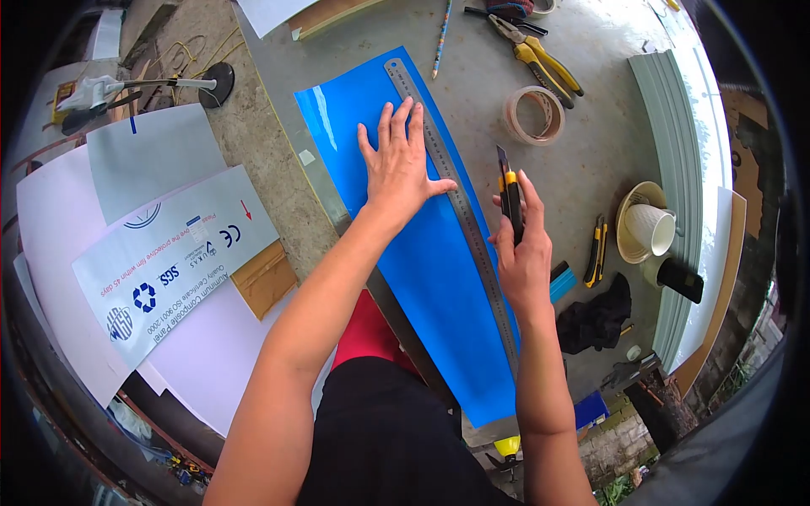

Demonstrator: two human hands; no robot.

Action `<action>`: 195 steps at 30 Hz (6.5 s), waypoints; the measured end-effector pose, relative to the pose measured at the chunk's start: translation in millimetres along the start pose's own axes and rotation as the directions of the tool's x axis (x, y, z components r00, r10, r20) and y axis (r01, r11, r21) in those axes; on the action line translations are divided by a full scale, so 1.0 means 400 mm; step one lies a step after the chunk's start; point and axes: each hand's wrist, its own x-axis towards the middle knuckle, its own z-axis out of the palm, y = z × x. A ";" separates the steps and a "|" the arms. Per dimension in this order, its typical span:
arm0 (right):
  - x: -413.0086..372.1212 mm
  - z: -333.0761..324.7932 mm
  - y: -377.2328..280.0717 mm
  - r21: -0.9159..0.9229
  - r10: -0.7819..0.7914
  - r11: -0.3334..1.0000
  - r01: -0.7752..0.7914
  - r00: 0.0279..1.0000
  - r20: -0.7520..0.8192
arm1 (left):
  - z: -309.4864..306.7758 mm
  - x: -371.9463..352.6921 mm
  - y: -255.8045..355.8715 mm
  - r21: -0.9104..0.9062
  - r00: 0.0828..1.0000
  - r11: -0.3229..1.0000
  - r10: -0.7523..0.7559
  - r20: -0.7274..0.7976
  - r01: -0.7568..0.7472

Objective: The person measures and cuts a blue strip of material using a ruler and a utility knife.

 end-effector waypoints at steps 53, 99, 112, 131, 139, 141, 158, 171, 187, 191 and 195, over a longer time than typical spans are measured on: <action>0.292 0.233 -0.067 -0.333 -0.237 0.899 0.284 0.956 0.175 | 0.005 0.007 -0.002 -0.005 0.998 0.999 -0.050 -0.039 0.050; 0.165 0.145 -0.070 -0.434 -0.031 0.888 0.149 0.963 0.267 | 0.002 0.007 0.005 0.053 0.999 0.998 -0.028 -0.019 0.029; -0.049 0.037 0.050 -0.444 0.013 0.887 0.123 0.956 0.292 | 0.034 0.010 -0.007 0.079 0.995 0.997 0.005 -0.095 0.003; -0.205 -0.034 0.178 -0.435 -0.006 0.889 0.141 0.955 0.297 | 0.091 -0.040 -0.033 0.073 0.955 0.986 0.162 -0.247 -0.149; -0.210 -0.027 0.195 -0.434 -0.053 0.884 0.174 0.960 0.276 | 0.139 -0.378 0.172 -0.012 0.980 0.986 0.164 -0.115 -0.167; -0.210 -0.026 0.198 -0.431 -0.071 0.883 0.185 0.961 0.267 | 0.155 -0.416 0.210 -0.060 0.994 0.993 0.105 -0.024 -0.106; -0.310 -0.061 0.268 -0.420 -0.092 0.888 0.189 0.966 0.241 | 0.201 -0.428 0.238 0.063 0.999 0.997 0.045 -0.012 -0.044; -0.551 -0.181 0.370 -0.465 0.041 0.880 0.094 0.961 0.273 | 0.218 -0.439 0.233 0.107 0.997 0.992 0.067 -0.041 -0.062; -0.553 -0.173 0.405 -0.423 -0.028 0.896 0.138 0.966 0.257 | 0.314 -0.724 0.406 0.005 0.992 0.992 0.123 0.003 -0.123; -0.566 -0.172 0.418 -0.416 -0.059 0.896 0.155 0.971 0.233 | 0.313 -0.725 0.415 0.040 0.993 0.992 0.115 0.008 -0.116; -0.611 -0.193 0.446 -0.401 -0.071 0.902 0.159 0.971 0.227 | 0.316 -0.727 0.421 0.054 0.996 0.995 0.087 0.020 -0.088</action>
